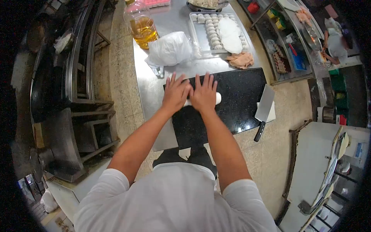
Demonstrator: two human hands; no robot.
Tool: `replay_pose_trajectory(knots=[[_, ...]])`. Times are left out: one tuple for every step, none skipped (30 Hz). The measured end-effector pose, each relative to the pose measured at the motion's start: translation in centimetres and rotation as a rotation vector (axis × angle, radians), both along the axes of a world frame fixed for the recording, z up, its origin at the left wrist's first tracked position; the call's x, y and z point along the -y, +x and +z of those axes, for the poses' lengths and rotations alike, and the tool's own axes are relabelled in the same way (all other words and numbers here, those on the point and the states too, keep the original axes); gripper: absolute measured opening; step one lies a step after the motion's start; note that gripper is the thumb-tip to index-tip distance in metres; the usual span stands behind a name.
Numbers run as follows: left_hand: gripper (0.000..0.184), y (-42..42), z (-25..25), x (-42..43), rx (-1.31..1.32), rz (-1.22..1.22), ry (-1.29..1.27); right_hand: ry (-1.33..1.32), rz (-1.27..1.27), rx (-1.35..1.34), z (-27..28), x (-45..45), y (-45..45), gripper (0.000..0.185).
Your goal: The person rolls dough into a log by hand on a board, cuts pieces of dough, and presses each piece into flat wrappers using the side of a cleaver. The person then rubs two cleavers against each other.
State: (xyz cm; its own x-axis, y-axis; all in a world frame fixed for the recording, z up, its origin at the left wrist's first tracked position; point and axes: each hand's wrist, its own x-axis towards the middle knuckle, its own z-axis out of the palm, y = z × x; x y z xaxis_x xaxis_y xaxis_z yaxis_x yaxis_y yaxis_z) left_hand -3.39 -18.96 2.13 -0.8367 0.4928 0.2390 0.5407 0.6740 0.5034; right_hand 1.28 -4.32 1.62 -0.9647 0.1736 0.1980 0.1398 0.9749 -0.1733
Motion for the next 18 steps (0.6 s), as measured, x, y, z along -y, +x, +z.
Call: replay_pose_trajectory(knots=[[0.036, 1.0, 0.2, 0.5, 0.073, -0.072, 0.131, 0.003, 0.034, 0.021, 0.4, 0.4, 2.2, 0.062], [0.032, 2.4, 0.4, 1.1, 0.148, -0.147, 0.259, 0.013, 0.066, 0.057, 1.1, 1.1, 5.0, 0.065], [0.031, 4.0, 1.6, 2.5, 0.152, -0.188, 0.266, 0.016, 0.101, 0.185, 3.0, 1.9, 8.0, 0.07], [0.031, 5.6, 2.9, 4.3, 0.148, -0.226, 0.274, -0.114, 0.087, 0.189, 3.5, 2.5, 11.5, 0.075], [0.031, 7.3, 2.8, 6.4, 0.22, -0.212, 0.33, -0.162, 0.107, 0.136, 3.2, 2.5, 14.6, 0.077], [0.031, 8.6, 2.5, 8.6, 0.283, -0.194, 0.386, -0.167, 0.107, 0.169, 2.9, 2.2, 16.5, 0.076], [0.03, 10.1, 1.9, 11.2, 0.347, -0.136, 0.358, -0.165, 0.121, 0.171, 2.4, 1.6, 16.1, 0.074], [0.03, 11.0, 1.6, 13.1, 0.425, -0.085, 0.329, -0.166, 0.124, 0.184, 2.0, 1.4, 15.9, 0.073], [0.03, 10.6, 1.9, 13.7, 0.415, -0.085, 0.327, -0.167, 0.126, 0.174, 2.1, 1.1, 14.1, 0.073], [0.031, 10.3, 2.4, 14.2, 0.421, -0.077, 0.309, -0.071, 0.129, 0.224, 2.7, 0.7, 10.8, 0.073], [0.034, 10.1, 2.9, 14.7, 0.43, -0.065, 0.288, 0.023, 0.133, 0.275, 3.0, 0.4, 7.3, 0.073], [0.036, 9.0, 3.4, 14.1, 0.378, -0.126, 0.271, 0.036, 0.101, 0.246, 2.7, 0.2, 4.4, 0.073], [0.04, 7.2, 3.9, 12.5, 0.332, -0.192, 0.257, -0.035, 0.027, 0.273, 2.9, 0.1, 1.5, 0.074], [0.039, 5.6, 4.6, 10.2, 0.284, -0.228, 0.231, -0.055, -0.013, 0.228, 1.7, -0.7, -0.9, 0.074], [0.039, 4.4, 5.2, 7.7, 0.24, -0.27, 0.206, -0.057, -0.025, 0.206, 1.9, -1.0, -2.4, 0.074], [0.038, 3.3, 5.4, 5.2, 0.177, -0.33, 0.17, -0.039, -0.038, 0.189, 1.4, -1.0, -3.0, 0.074], [0.037, 2.4, 4.8, 3.0, 0.14, -0.397, 0.178, -0.009, -0.039, 0.17, 0.9, -0.8, -2.3, 0.071], [0.04, 2.3, 5.0, 1.1, 0.165, -0.457, 0.13, 0.025, -0.043, 0.157, 0.2, -0.7, -0.8, 0.069]])
